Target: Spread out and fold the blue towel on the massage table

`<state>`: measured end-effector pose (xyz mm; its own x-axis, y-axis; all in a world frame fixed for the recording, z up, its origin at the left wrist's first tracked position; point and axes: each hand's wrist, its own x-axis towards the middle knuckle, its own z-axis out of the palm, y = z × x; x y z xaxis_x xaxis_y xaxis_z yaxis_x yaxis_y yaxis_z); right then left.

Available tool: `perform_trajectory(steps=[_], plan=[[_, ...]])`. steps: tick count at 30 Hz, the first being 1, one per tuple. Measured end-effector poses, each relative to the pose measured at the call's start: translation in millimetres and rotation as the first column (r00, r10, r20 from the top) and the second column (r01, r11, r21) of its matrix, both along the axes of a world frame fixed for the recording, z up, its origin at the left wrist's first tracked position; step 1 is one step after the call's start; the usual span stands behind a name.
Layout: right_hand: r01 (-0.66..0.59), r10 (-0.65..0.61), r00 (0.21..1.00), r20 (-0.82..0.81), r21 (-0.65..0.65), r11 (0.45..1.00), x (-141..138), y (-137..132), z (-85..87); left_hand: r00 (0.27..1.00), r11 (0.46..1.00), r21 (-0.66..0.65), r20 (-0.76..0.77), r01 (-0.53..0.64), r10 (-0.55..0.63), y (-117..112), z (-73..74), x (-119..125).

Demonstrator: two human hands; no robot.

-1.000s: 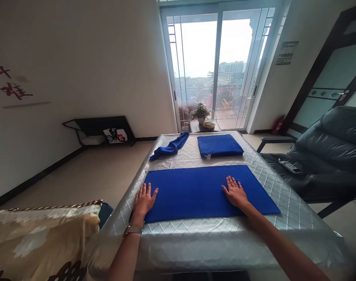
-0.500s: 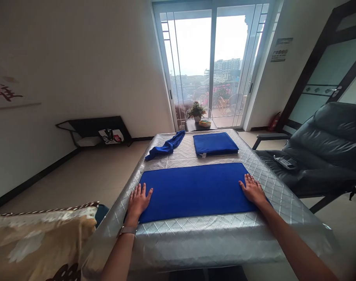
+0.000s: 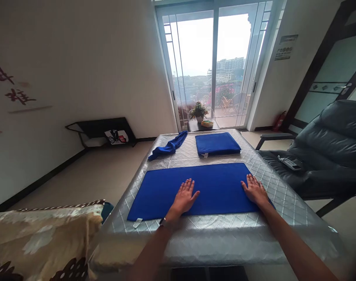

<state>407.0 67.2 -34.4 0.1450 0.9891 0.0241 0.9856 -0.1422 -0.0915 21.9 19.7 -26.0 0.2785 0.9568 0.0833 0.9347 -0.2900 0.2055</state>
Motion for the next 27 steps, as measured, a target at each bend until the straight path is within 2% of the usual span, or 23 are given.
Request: perform_trajectory(steps=[3,5,7,11,15,19,21,24,27], plan=[[-0.006,0.006,1.0,0.013,0.012,1.0,2,2,-3.9,0.999,0.999,-0.014,0.011,0.04,-0.04,-1,-3.7,22],[-0.011,0.011,1.0,0.025,0.01,1.0,3,3,-5.2,1.0,0.999,-0.036,0.007,0.024,-0.024,-5,-3.7,19],[-0.015,0.015,0.999,0.035,0.002,1.0,4,3,-5.4,1.0,0.998,-0.063,-0.009,-0.016,0.016,-9,-2.0,7],[-0.017,0.017,1.0,0.025,0.006,1.0,3,2,-3.7,0.993,0.989,-0.107,-0.065,-0.104,0.097,-19,1.1,-37],[-0.018,0.018,1.0,0.008,0.004,1.0,2,0,-1.1,0.966,0.967,-0.103,-0.137,-0.235,0.22,-31,-3.3,-102],[-0.01,0.01,1.0,0.0,0.001,1.0,1,-1,0.1,0.888,0.899,-0.047,-0.187,-0.435,0.42,-45,-13.7,-173],[-0.01,0.01,1.0,-0.003,0.0,1.0,1,-1,0.2,0.853,0.866,-0.011,-0.18,-0.501,0.491,-51,-19.6,-201],[-0.007,0.007,1.0,0.001,0.001,1.0,0,-1,0.9,0.844,0.853,0.057,-0.127,-0.519,0.522,-56,-28.0,-221],[-0.009,0.008,1.0,0.02,0.018,1.0,0,-3,3.3,0.846,0.847,0.109,-0.073,-0.52,0.529,-56,-33.9,-222]])
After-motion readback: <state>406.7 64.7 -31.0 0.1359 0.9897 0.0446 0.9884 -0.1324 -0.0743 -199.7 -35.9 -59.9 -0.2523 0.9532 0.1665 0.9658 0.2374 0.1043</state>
